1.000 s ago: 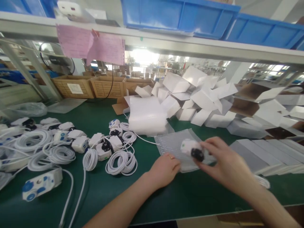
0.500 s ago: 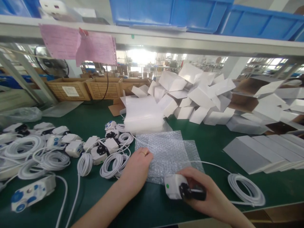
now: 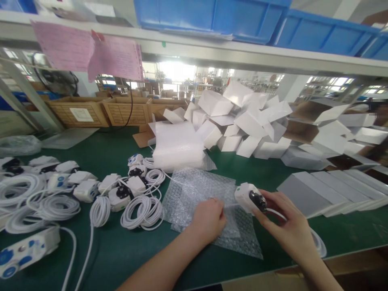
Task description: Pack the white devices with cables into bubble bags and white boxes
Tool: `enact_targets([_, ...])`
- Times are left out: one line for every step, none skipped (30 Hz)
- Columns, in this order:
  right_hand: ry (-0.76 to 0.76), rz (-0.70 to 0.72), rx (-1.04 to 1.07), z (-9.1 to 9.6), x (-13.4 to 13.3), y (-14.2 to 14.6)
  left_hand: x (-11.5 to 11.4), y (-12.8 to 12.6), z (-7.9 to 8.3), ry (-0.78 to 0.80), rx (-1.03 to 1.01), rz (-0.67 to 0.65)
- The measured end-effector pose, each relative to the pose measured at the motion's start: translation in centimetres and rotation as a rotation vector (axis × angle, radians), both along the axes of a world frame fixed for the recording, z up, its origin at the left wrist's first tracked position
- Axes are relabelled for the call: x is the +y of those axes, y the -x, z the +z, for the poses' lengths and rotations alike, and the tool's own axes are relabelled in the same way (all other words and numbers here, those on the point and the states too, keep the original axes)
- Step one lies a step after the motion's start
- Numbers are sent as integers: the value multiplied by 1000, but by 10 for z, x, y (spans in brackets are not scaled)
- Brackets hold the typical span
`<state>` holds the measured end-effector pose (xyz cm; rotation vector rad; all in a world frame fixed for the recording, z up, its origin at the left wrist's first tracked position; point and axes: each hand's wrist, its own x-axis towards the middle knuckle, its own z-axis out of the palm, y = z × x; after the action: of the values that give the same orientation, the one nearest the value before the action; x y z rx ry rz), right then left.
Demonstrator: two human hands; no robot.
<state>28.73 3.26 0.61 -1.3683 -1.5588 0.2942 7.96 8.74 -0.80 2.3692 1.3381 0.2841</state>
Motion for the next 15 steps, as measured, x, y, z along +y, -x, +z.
enact_targets([-14,1,-49,1,0,1,-1,2,0,0,-4,-1])
enact_targets([-18,5,-81,1,0,2,-2,5,-1,-1,-12,-6])
enact_targets([-17,7,-95,1,0,2,-4,7,-1,-3,-24,-15])
enact_targets([-16,7,-96,0,0,1,-5,9,-2,-6,-39,-26])
enact_targets([-10,6,-91,-1,1,0,-7,10,-3,-9,-55,-37])
enact_targets([2,10,-84,-2,1,-2,-8,12,-3,-13,-73,-44])
enact_targets([16,22,-82,-3,0,-3,-9,14,-4,-16,-95,-47])
enact_targets([32,43,-87,-4,-1,-5,-10,17,-5,-21,-123,-42])
enact_targets([46,69,-97,-5,-2,-6,-10,19,-4,-28,-160,-31])
enact_targets([55,96,-111,-5,-4,-5,-11,22,-3,-37,-202,-16])
enact_targets([56,119,-127,-4,-7,-4,-12,25,-2,-48,-248,1])
enact_targets([49,133,-144,-3,-9,-1,-13,27,1,-62,-295,19])
enact_targets([36,139,-167,-2,-12,2,-14,29,3,-78,-338,38])
enact_targets([23,144,-198,-1,-14,7,-17,31,6,-95,-372,59])
enact_targets([8,149,-236,0,-16,12,-20,32,7,-118,-413,75])
